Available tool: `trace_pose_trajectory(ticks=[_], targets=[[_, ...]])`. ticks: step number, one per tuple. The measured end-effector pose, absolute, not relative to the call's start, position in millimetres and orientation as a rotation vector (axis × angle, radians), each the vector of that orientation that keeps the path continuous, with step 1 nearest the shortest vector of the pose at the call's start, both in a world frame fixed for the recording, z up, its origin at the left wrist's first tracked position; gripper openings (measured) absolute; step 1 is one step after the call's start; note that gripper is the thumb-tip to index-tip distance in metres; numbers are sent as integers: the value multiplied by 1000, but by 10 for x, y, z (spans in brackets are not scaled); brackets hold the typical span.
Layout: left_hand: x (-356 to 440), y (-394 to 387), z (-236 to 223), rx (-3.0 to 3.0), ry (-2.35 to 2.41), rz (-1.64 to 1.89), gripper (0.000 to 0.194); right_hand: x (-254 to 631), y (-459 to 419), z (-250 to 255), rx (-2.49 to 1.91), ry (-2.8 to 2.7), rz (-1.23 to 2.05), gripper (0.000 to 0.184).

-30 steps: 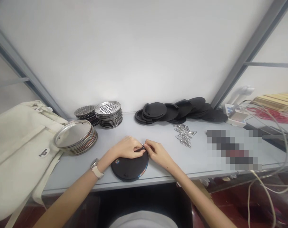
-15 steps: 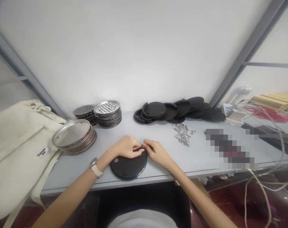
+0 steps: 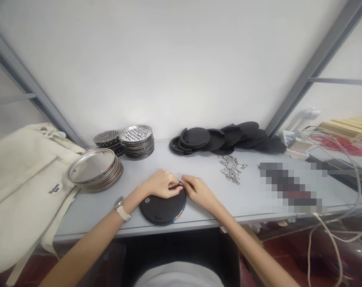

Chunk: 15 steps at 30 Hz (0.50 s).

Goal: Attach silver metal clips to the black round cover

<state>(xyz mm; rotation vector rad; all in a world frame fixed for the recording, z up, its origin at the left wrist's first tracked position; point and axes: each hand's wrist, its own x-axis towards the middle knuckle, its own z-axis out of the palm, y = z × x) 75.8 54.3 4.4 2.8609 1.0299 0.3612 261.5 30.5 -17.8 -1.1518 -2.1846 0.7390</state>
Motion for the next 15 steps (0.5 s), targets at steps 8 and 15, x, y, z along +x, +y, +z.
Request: trace_pose_trajectory(ticks=[8, 15], targets=[[763, 541, 51, 2859, 1026, 385, 39, 2607, 284, -191, -1134, -2198, 677, 26], [769, 531, 59, 2856, 1055, 357, 37, 2603, 277, -155, -1128, -2215, 696, 26]])
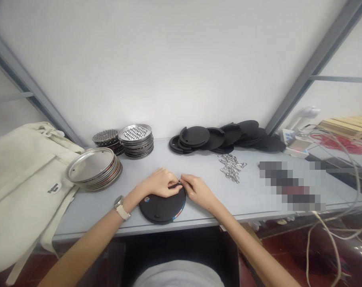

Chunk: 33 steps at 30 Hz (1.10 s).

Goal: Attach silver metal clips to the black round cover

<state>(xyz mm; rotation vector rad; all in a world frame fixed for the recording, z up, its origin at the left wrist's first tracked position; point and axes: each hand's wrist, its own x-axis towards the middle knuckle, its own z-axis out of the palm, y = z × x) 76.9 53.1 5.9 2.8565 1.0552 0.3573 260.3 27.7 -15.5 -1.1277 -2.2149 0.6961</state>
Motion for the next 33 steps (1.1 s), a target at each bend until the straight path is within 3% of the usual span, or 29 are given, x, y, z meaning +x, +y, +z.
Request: trace_pose_trajectory(ticks=[33], targets=[[760, 524, 64, 2835, 1061, 353, 40, 2706, 354, -174, -1045, -2296, 756, 30]])
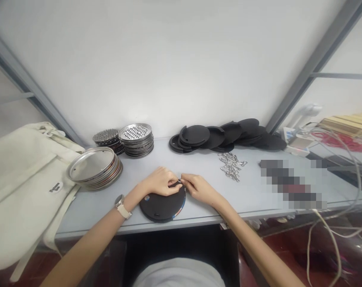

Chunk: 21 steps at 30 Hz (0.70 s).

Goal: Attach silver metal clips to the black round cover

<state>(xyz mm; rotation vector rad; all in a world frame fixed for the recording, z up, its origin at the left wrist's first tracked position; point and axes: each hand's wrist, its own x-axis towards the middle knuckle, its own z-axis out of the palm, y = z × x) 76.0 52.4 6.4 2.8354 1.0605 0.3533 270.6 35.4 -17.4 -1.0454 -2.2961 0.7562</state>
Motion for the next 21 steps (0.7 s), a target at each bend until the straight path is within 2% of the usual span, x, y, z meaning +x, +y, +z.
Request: trace_pose_trajectory(ticks=[21], targets=[[746, 534, 67, 2815, 1032, 406, 41, 2746, 309, -190, -1095, -2209, 751, 30]])
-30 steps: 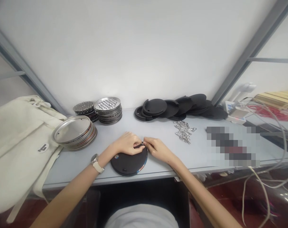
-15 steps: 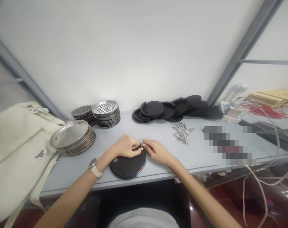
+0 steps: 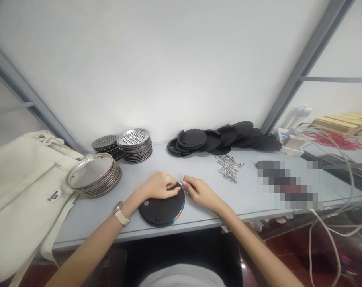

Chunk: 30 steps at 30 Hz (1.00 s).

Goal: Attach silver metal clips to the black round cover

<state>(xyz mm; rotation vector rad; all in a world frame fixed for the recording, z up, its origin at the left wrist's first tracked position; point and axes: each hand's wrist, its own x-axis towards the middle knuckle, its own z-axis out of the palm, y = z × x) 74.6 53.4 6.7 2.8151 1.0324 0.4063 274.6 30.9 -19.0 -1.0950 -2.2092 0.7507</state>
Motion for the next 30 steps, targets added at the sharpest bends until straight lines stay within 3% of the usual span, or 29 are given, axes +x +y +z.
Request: trace_pose_trajectory(ticks=[15, 20, 24, 30], targets=[[727, 521, 75, 2840, 1033, 358, 37, 2677, 258, -186, -1128, -2116, 758, 27], [731, 470, 150, 2842, 1023, 490, 15, 2674, 264, -198, -1115, -2140, 736, 27], [747, 450, 193, 2874, 847, 626, 36, 2674, 261, -200, -1090, -2142, 748, 25], [748, 479, 164, 2823, 772, 623, 33, 2680, 256, -200, -1107, -2150, 745, 28]])
